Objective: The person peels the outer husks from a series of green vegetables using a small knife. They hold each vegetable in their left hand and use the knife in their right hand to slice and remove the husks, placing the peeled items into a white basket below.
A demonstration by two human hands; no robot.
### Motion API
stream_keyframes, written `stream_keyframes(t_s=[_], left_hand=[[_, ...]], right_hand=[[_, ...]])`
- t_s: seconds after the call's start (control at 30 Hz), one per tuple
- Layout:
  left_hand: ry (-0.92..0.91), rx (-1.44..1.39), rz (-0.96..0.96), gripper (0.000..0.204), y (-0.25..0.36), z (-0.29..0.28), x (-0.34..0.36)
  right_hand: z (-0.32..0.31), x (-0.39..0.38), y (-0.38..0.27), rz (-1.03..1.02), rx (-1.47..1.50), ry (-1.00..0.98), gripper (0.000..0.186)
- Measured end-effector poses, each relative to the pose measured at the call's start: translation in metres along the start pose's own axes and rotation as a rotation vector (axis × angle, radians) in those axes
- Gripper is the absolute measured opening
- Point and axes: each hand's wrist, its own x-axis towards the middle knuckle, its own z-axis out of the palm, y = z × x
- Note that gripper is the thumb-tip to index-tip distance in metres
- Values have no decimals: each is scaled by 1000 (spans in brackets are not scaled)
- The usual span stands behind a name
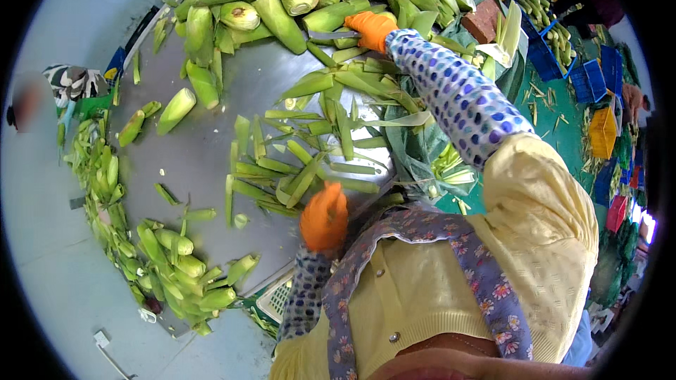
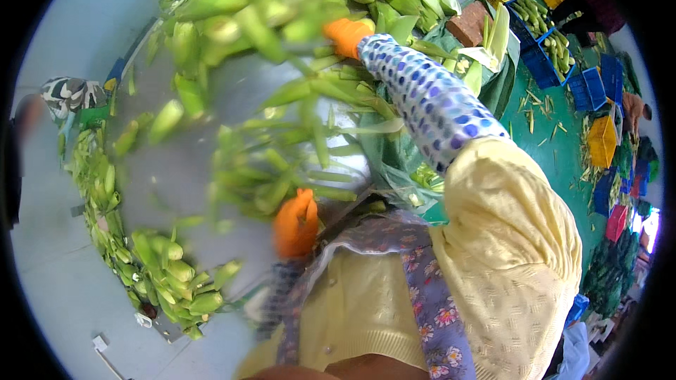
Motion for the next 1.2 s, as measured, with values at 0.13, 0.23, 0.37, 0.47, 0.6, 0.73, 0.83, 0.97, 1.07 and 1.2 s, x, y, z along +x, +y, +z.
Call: stream_keyframes(t_s=[0.13, 0.23, 0.37, 0.47, 0.6, 0.73, 0.83, 0.97, 1.07, 1.2], left_hand=[[123, -58, 171, 51, -1, 18, 75], [244, -19, 286, 78, 46, 9, 139], [-99, -723, 236, 80, 80, 21, 179], [-298, -1252, -282, 58, 80, 46, 157], [-292, -1477, -375, 48, 76, 86, 133], [-184, -399, 270, 47, 118, 105, 102], [-415, -1338, -177, 47, 134, 129, 87], [-426, -1612, -448, 49, 168, 146, 64], [-426, -1832, -503, 52, 168, 163, 44], [-414, -1687, -719, 41, 159, 167, 44]], right_hand=[[-33, -63, -21, -76, 625, 366, 73], [-79, -122, -67, -96, 1353, 172, 70], [-113, -178, -93, 45, 1347, 72, 63], [-99, -214, -65, 79, 788, 305, 68], [-92, -308, -70, -68, 497, 231, 60], [-77, -371, -77, -146, 490, 187, 68], [-60, -390, -64, -107, 608, 253, 70], [-53, -417, -49, -114, 635, 368, 69], [-51, -430, -45, -67, 746, 417, 64], [-52, -442, -32, -137, 577, 550, 58]])
